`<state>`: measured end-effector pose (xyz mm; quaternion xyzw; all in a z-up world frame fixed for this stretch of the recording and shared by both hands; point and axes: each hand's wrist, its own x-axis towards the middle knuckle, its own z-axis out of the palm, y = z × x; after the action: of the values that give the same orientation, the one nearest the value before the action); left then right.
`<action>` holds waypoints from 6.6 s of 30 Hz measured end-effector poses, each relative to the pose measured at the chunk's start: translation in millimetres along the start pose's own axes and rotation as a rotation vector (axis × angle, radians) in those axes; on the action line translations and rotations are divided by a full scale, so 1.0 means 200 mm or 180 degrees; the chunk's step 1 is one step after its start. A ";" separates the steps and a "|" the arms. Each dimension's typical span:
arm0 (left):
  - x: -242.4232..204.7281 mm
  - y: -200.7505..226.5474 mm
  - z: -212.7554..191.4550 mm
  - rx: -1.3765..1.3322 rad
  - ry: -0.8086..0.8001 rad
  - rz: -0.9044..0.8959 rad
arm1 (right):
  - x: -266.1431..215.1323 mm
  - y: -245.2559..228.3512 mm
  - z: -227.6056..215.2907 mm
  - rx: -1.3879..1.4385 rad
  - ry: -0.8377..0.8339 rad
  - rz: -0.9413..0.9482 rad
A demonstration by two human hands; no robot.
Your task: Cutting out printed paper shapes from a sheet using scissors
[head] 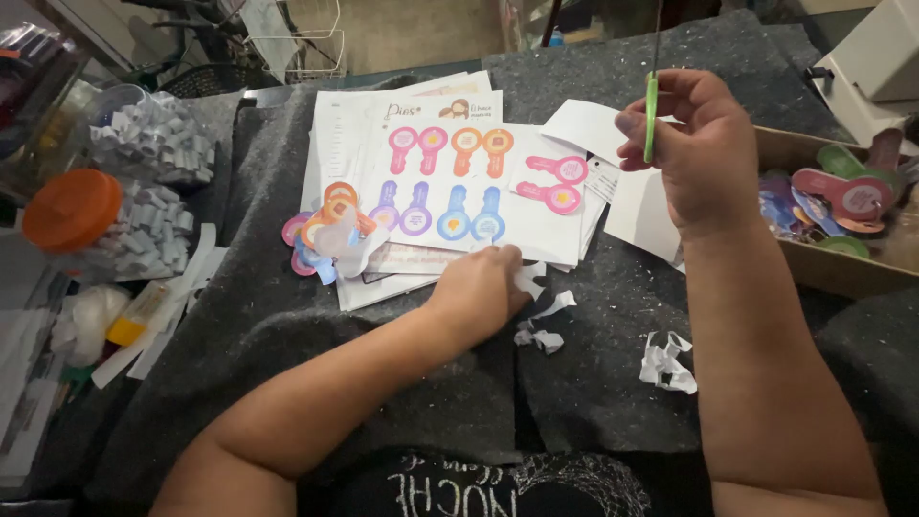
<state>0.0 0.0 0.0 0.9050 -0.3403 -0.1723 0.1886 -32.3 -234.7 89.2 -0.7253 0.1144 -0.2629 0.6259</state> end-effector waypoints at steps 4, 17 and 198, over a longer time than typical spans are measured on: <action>0.04 -0.03 0.01 -0.0080 0.0121 0.0195 | 0.01 -0.01 0.00 0.0006 -0.0017 0.0074; -0.12 0.18 -0.24 -0.0289 -0.0342 0.0501 | 0.01 0.01 0.01 0.0056 0.0033 0.0130; 0.19 -0.16 -0.11 -0.4802 0.0927 -0.0159 | -0.17 0.07 0.34 -0.0214 -0.0891 0.0251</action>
<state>54.8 2.0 -2.6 0.5523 -0.0818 -0.2411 0.7938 -23.4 -162.9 62.0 -0.7703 0.0632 -0.1304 0.6210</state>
